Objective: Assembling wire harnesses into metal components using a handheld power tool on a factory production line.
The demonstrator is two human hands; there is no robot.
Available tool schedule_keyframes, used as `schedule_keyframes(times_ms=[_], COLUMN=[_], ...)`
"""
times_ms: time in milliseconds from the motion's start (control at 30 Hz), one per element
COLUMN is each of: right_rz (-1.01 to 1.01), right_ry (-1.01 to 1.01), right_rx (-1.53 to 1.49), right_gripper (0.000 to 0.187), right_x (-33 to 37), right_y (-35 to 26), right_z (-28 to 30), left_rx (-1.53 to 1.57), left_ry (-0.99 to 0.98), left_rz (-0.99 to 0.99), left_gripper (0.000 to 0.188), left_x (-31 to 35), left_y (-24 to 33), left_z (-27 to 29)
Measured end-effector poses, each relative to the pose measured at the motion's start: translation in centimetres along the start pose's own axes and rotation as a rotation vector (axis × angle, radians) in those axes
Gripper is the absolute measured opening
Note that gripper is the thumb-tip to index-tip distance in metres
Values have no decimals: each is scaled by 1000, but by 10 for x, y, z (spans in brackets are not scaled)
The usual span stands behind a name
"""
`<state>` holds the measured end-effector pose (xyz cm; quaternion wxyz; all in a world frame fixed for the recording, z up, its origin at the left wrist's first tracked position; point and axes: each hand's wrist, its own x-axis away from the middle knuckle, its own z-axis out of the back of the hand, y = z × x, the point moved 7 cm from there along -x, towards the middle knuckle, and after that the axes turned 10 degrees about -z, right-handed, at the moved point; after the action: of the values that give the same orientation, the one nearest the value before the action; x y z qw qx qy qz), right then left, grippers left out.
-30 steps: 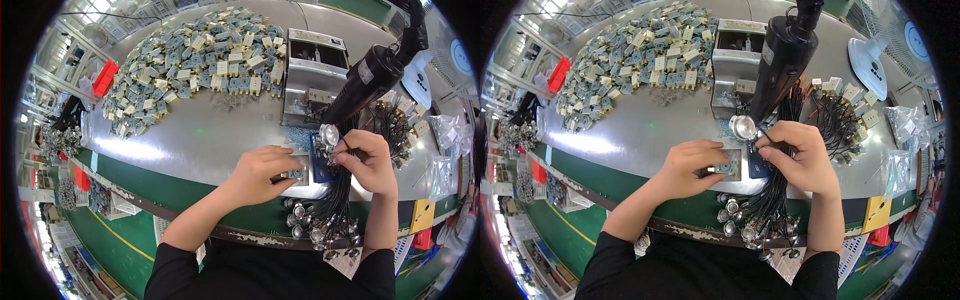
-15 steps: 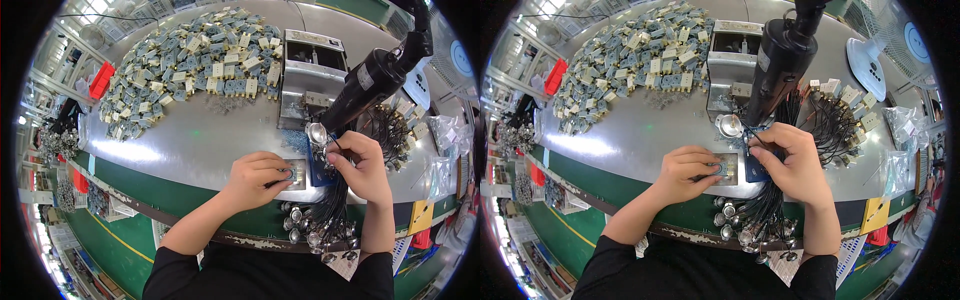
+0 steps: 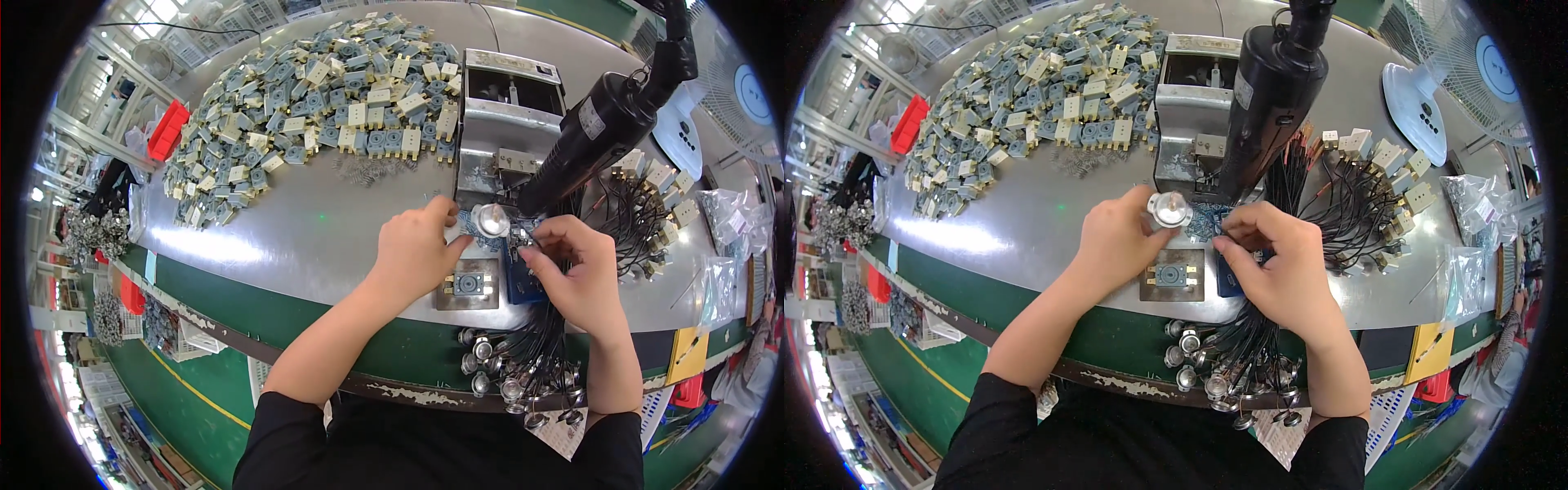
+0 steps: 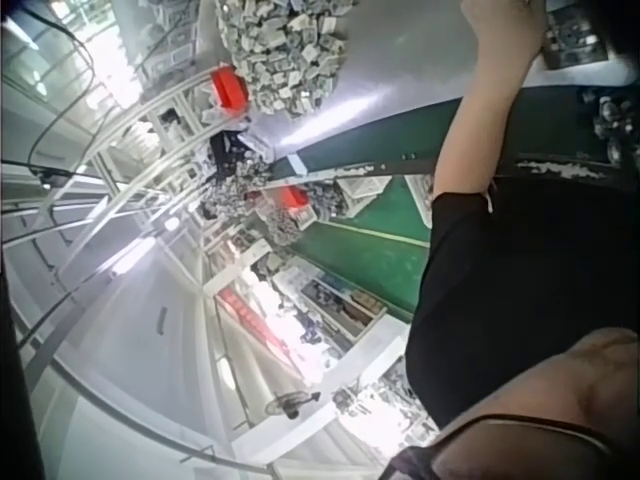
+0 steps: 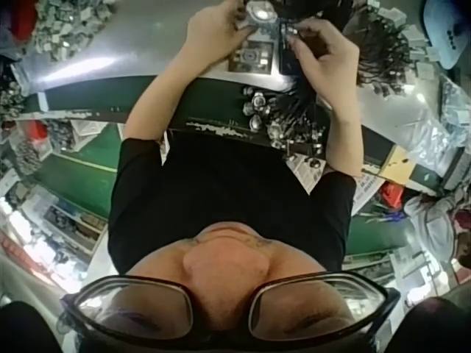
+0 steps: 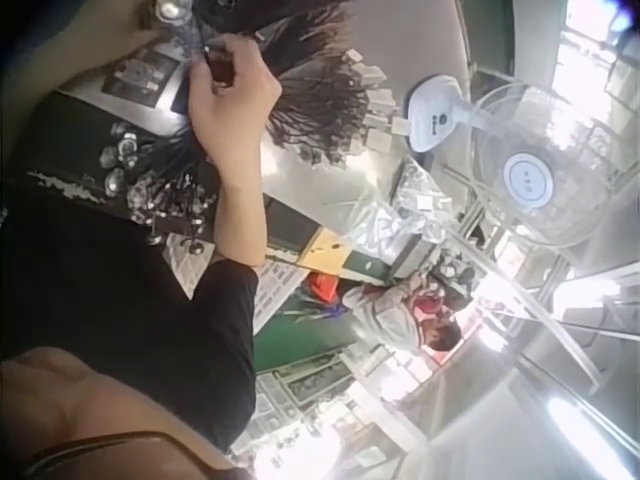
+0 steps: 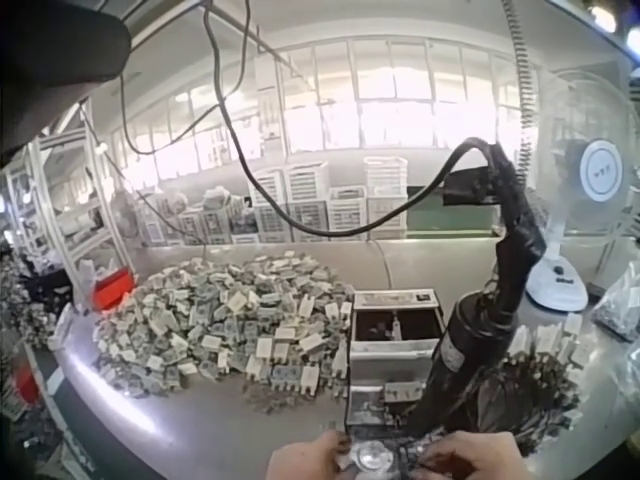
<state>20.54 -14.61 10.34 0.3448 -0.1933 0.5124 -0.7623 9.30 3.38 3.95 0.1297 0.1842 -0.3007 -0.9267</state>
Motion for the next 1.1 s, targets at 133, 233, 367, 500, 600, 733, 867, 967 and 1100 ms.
schedule_keyframes(times_ms=[133,233,367,500,600,733,867,967,1100], right_rz=[32,92,301,220,207,189,124,-36,-222], right_ry=[-36,-19,-62,-311,-400,-440,-535,-503,-497], right_rx=[124,191,212,4,-51,-85,-230,-339,-435], right_gripper=[22,23,15,6,7,4,10,15,15], right_x=[2,3,4,3,4,3,0,-2,-1], right_y=[-2,-9,-17,-6,-7,-4,6,8,21], right_z=[0,-1,-11,-20,-24,-20,-16,-10,-17], left_rx=[-27,126,126,647,831,730,695,707,637], left_ry=[-118,113,206,56,-83,-79,-109,-122,-138], left_rz=[-19,-259,-333,26,140,-134,-194,-199,-170], left_gripper=[24,21,24,19,17,18,21,23,26], left_x=[-1,4,23,38,44,41,39,38,40], left_y=[-3,3,6,-10,-11,5,4,5,3], left_z=[-4,12,27,7,-8,0,-3,-4,-3])
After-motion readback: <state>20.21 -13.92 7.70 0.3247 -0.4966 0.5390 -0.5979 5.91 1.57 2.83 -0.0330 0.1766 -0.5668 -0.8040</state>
